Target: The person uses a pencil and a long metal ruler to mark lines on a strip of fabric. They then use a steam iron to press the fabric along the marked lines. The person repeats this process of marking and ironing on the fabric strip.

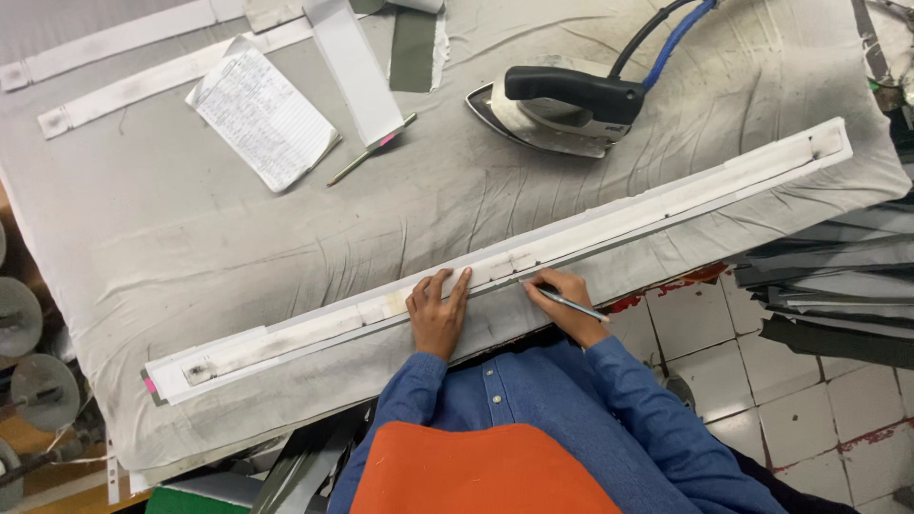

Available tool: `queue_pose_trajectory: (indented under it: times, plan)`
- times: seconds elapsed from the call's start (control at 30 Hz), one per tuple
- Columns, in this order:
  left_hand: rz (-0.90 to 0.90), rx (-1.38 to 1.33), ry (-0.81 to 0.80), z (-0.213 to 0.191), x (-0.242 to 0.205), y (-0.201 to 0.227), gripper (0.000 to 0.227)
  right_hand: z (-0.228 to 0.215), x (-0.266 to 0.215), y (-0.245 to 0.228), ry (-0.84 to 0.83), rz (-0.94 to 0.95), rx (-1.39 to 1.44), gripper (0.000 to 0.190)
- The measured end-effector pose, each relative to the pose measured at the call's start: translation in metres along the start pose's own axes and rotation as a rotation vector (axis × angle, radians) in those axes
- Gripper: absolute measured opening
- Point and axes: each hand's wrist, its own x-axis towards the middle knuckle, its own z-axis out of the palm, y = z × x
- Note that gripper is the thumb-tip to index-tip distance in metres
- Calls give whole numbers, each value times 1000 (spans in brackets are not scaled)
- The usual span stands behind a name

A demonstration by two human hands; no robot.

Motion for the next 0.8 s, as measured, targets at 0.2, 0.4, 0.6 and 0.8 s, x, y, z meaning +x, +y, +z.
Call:
queue_pose_trajectory:
  times: [0.2,0.4,0.6,0.8]
  plan:
    - [-4,55,-6,3,-1,2,37,-21,3,3,143,117,95,5]
    - [-37,26,-42,-3,4,14,37,-46,4,30,31,36,-43,4]
    - [6,-24,-57,16,41,91,35,-154,20,62,308,266,137,12]
    - [241,-191,-18,66,110,219,36,-195,53,113,217,183,114,6]
